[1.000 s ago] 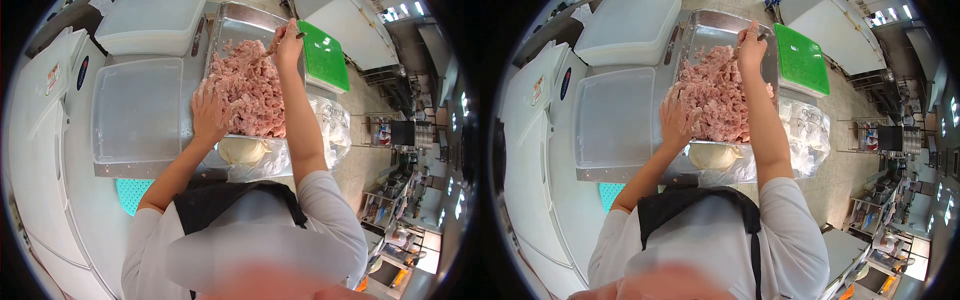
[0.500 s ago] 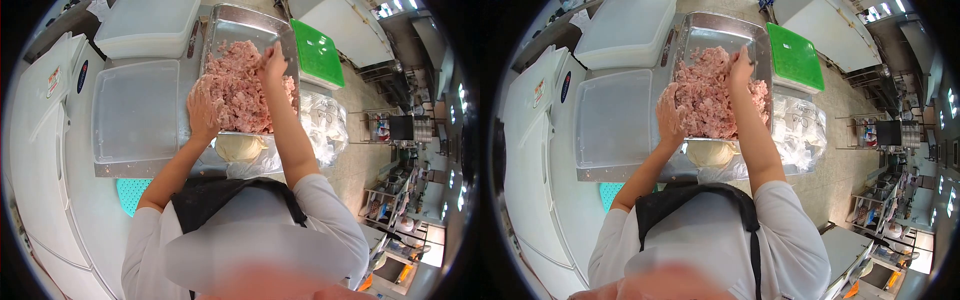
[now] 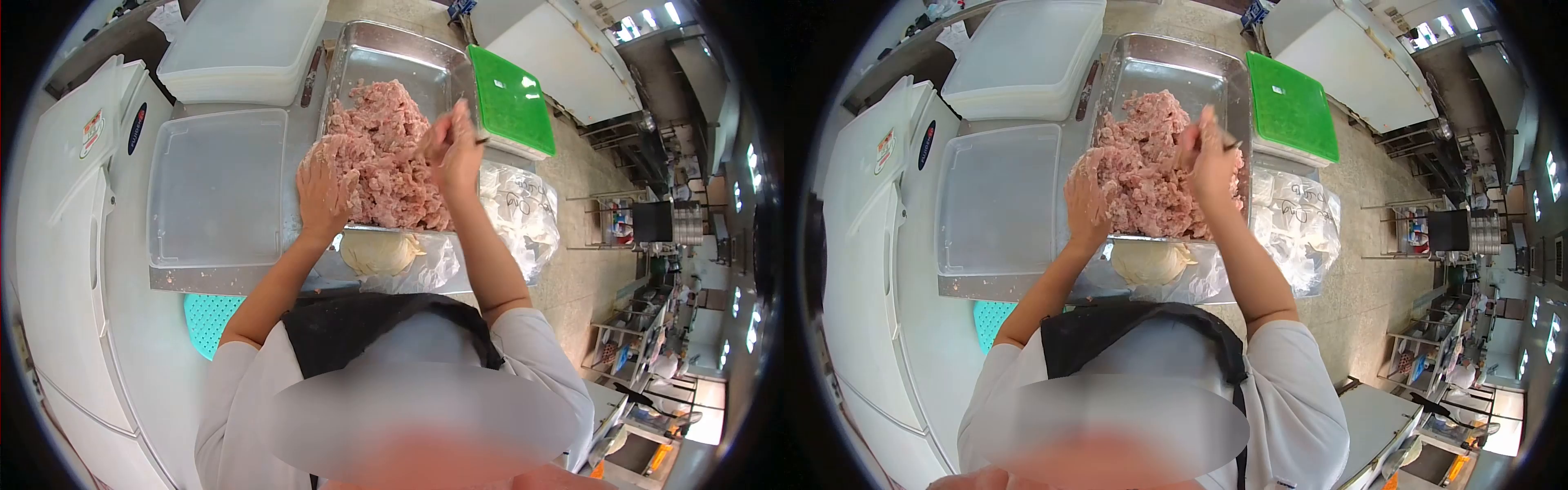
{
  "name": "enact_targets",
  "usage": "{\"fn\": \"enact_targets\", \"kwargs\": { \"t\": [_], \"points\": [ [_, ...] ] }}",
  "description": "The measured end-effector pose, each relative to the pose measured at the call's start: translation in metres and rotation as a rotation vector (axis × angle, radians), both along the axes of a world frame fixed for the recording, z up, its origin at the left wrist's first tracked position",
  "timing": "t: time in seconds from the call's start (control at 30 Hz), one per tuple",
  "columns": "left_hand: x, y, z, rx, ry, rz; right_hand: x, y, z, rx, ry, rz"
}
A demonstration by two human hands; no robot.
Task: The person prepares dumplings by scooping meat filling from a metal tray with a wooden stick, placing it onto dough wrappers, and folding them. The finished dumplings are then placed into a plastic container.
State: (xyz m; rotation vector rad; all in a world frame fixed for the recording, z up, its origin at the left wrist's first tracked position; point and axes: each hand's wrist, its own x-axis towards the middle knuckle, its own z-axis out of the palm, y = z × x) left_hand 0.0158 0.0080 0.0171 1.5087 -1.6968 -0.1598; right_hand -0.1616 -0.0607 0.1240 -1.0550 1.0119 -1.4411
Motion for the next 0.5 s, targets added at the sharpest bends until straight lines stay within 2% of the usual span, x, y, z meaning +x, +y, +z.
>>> {"fn": "enact_targets", "kwargs": {
  "t": [0.07, 0.1, 0.17, 0.3, 0.43, 0.5],
  "points": [
    [-0.001, 0.001, 0.004, 0.018, 0.002, -0.007, 0.004, -0.029, 0.028, -0.230, -0.064, -0.061],
    [-0.001, 0.001, 0.003, 0.020, 0.000, -0.001, 0.002, -0.048, 0.025, -0.228, -0.067, -0.056],
    [-0.001, 0.001, -0.001, 0.028, 0.000, -0.008, -0.003, -0.082, 0.013, -0.162, -0.028, -0.216],
    [-0.003, 0.000, 0.000, 0.011, 0.053, -0.005, -0.018, -0.111, -0.012, -0.096, -0.114, -0.260],
    [-0.004, 0.000, -0.002, 0.024, 0.019, -0.001, -0.019, -0.131, -0.013, -0.025, -0.054, -0.246],
    [-0.002, -0.001, 0.000, 0.026, 0.022, -0.002, -0.008, -0.136, -0.010, 0.098, 0.021, -0.200]
  ]
}}
